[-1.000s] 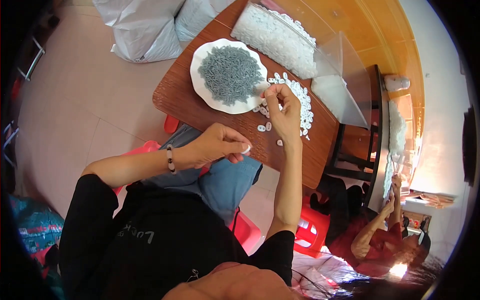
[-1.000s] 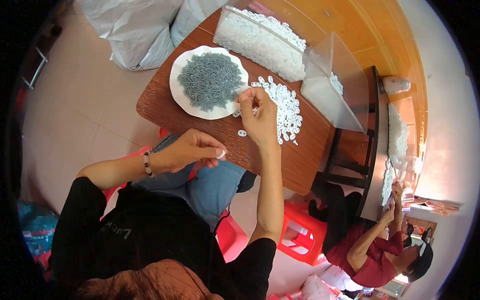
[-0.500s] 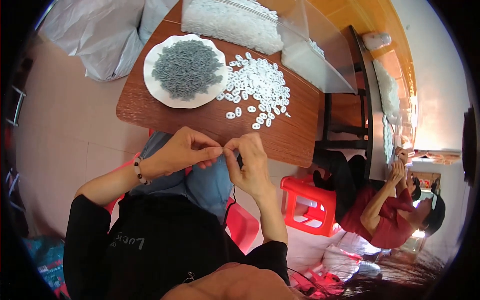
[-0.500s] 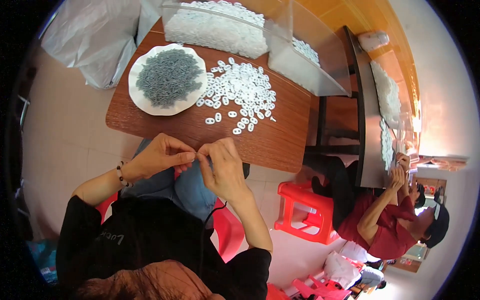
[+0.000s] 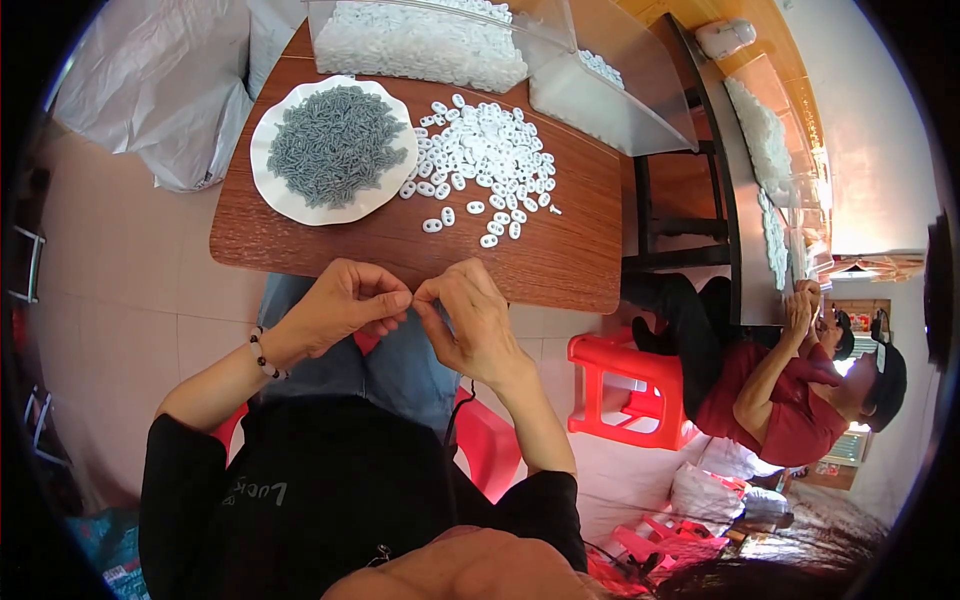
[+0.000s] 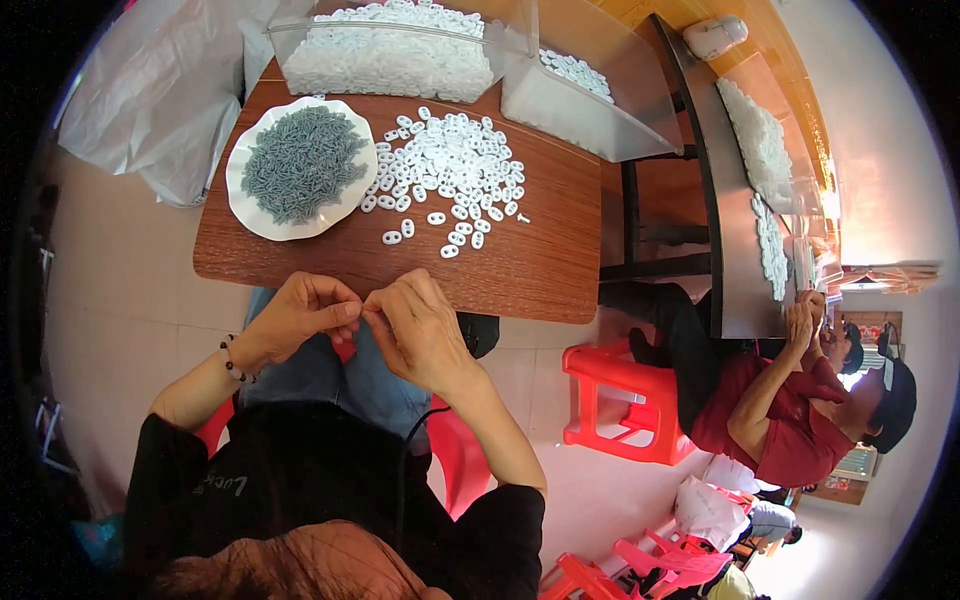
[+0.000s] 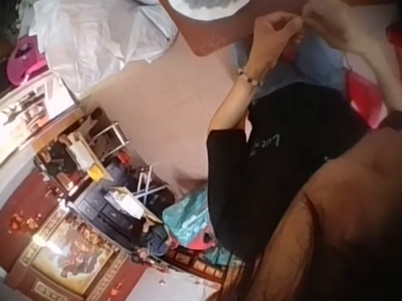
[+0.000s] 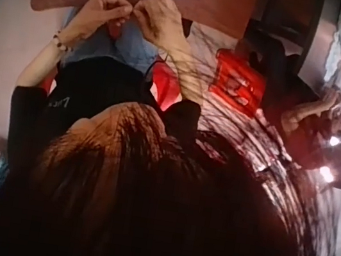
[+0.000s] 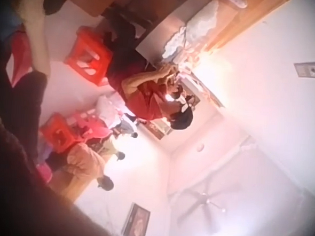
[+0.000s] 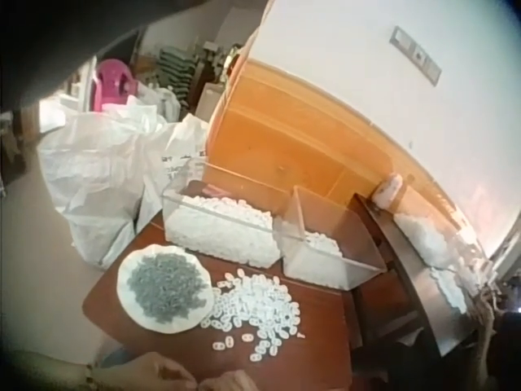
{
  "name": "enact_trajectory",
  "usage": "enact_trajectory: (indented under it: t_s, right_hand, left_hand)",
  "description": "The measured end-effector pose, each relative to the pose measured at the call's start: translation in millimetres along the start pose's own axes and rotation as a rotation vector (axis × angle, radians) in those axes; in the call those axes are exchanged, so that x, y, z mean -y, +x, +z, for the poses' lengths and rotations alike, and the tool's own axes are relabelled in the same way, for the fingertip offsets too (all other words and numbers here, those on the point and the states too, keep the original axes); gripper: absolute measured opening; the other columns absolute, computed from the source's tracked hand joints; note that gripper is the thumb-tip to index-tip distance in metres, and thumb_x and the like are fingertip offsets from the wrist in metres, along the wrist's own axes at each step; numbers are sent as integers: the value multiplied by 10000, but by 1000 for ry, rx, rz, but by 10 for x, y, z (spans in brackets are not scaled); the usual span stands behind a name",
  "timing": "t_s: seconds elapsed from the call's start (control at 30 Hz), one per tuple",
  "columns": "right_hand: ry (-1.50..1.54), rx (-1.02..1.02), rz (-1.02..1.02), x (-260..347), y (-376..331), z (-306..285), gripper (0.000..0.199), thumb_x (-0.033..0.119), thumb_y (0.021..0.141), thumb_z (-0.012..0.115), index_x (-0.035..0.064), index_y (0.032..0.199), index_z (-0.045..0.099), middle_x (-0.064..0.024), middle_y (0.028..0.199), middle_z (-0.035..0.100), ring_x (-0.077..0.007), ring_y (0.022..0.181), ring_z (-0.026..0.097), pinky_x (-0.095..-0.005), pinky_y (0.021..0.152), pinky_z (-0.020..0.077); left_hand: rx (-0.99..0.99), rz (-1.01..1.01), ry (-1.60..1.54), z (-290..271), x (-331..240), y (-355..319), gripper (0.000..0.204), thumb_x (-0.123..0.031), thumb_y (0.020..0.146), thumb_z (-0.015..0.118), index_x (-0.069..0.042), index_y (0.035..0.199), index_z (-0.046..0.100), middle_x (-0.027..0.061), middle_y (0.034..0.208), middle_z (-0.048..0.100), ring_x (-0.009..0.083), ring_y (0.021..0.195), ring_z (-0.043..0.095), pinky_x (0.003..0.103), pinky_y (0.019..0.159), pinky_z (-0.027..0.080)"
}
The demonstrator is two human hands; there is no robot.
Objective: Assembling small grey plastic inserts into white plastic rings by hand.
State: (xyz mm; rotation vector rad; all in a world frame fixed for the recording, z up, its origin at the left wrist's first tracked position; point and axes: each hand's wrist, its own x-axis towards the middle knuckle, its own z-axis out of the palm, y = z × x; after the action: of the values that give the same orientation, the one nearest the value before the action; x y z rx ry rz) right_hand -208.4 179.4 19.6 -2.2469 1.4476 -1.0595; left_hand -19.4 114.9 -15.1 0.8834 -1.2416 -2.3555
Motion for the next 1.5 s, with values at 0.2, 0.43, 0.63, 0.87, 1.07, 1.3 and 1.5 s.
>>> enact_trajectory:
  t_s: [0.2, 0.43, 0.63, 0.87, 1.07, 1.3, 1.5]
  right_hand:
    - [-10, -13, 56, -195, 160, -68, 132, 0, 768, 662, 38, 884, 614, -90, 787, 589, -276, 755, 541, -360, 667, 450]
    - [-531, -132, 231, -1151, 593, -358, 247, 97, 842, 615, 49, 1083, 638, -174, 1016, 604, -334, 974, 491, -411, 849, 417]
    - [-493, -7, 157, -1139, 661, -151, 283, 76, 820, 632, 108, 1099, 669, -146, 1035, 597, -323, 994, 474, -407, 892, 394]
    - [-442, -12, 194, -1068, 490, -296, 206, 72, 802, 656, 106, 999, 709, -96, 965, 629, -289, 964, 494, -381, 849, 423]
    - [-445, 3, 259, -1036, 555, -342, 171, 78, 788, 666, 94, 953, 707, -94, 891, 638, -292, 919, 521, -378, 796, 447]
    - [-618, 77, 321, -961, 664, -231, 180, 121, 761, 695, 96, 940, 696, -90, 815, 658, -287, 857, 562, -390, 739, 470]
    - [-638, 127, 327, -984, 735, -156, 146, 93, 741, 686, 84, 887, 677, -85, 812, 672, -286, 846, 572, -389, 732, 473]
  left_hand:
    - [-71, -8, -23, -3, -20, -26, 235, -244, 905, 648, -12, 943, 644, 27, 782, 639, 65, 665, 582, 192, 599, 477]
    - [-58, 56, 0, 36, -8, -17, 240, -261, 909, 640, -23, 938, 648, -1, 762, 624, 37, 657, 562, 172, 573, 454]
    - [-67, 37, -19, 6, -29, -27, 234, -269, 901, 649, -37, 929, 649, -4, 756, 627, 34, 658, 563, 173, 558, 449]
    - [-62, -12, -51, -31, -29, -13, 224, -272, 889, 667, -50, 916, 648, -8, 753, 630, 33, 659, 563, 175, 556, 448]
    - [-40, -13, -65, -51, -15, 6, 225, -277, 888, 669, -54, 917, 652, -10, 751, 631, 34, 646, 562, 177, 553, 452]
    - [-50, -24, -45, -45, -9, 14, 236, -284, 889, 667, -52, 922, 652, -9, 749, 630, 37, 646, 563, 176, 564, 458]
    - [-49, -29, -51, -51, -11, 15, 255, -290, 889, 666, -40, 936, 650, -1, 762, 632, 42, 659, 569, 177, 580, 462]
